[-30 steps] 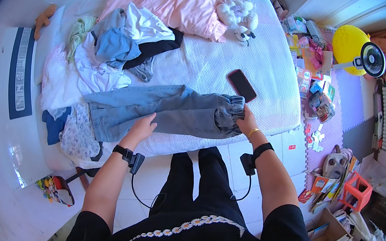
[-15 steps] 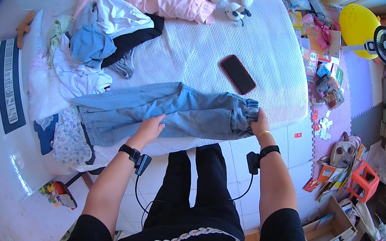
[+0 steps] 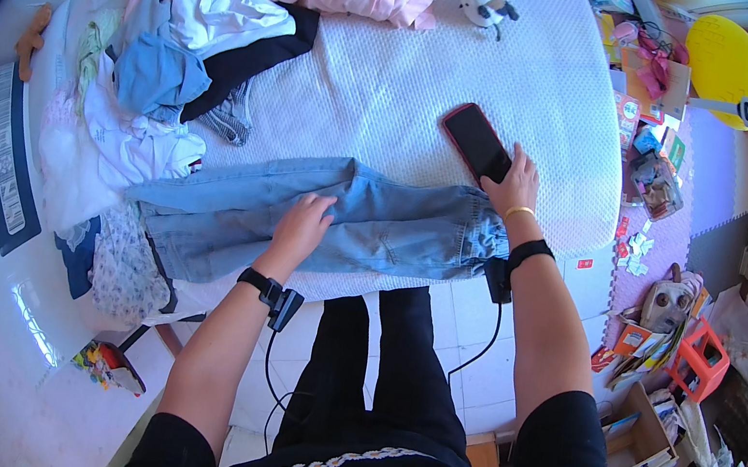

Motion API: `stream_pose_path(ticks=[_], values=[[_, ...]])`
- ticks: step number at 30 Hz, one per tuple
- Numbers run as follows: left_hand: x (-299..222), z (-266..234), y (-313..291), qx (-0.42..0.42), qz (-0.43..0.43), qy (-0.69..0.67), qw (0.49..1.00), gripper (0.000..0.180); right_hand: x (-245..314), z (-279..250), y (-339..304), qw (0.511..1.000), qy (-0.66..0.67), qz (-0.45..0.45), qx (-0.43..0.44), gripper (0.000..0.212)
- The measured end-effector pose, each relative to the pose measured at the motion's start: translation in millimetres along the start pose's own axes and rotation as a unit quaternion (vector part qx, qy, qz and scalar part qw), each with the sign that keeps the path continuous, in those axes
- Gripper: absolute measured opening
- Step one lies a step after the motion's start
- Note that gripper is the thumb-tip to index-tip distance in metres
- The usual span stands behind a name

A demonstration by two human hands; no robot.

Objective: The person folds a colorful cloth, a black shirt, and blue denim pants on a bed by hand, then carries and places each item onto a stack on a red chair.

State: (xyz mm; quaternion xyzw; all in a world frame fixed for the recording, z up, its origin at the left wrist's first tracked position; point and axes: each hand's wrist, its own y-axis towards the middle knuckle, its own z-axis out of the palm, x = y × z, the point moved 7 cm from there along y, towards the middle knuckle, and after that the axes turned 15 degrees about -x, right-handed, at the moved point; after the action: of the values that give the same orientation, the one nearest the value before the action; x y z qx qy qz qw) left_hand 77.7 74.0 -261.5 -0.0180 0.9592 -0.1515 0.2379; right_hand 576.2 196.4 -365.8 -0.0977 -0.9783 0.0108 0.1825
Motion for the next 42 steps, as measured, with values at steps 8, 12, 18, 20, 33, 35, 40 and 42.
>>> stream_pose_path(ticks=[8, 12, 18, 20, 33, 35, 40, 42], values=[[-16, 8, 36, -0.094, 0.073, 0.020, 0.993, 0.055, 45, 13, 25, 0.996, -0.081, -0.028, 0.005, 0.149], [-12, 21, 44, -0.114, 0.076, 0.040, 0.990, 0.056, 60, 14, 22, 0.997, -0.069, -0.028, 0.018, 0.154], [-25, 17, 66, -0.026, 0.074, 0.038, 0.996, 0.027, 53, -2, 48, 0.998, -0.054, -0.016, -0.018, 0.153], [-43, -6, 89, -0.064, 0.107, 0.011, 0.992, 0.022, 30, -8, 67, 0.997, -0.072, -0.008, -0.031, 0.147], [6, -6, 149, -0.125, 0.075, 0.062, 0.987, 0.041, 59, -42, -51, 0.982, 0.048, -0.137, 0.119, 0.067], [21, -4, 131, -0.126, 0.077, 0.060, 0.987, 0.050, 45, -37, -64, 0.975, -0.004, -0.190, 0.118, 0.066], [64, -15, 77, -0.039, 0.004, 0.101, 0.994, 0.058, 16, -47, -35, 0.976, -0.050, -0.197, 0.082, 0.052], [65, -17, 66, -0.025, 0.004, 0.101, 0.995, 0.058, -13, -56, -24, 0.978, -0.082, -0.178, 0.070, 0.051]])
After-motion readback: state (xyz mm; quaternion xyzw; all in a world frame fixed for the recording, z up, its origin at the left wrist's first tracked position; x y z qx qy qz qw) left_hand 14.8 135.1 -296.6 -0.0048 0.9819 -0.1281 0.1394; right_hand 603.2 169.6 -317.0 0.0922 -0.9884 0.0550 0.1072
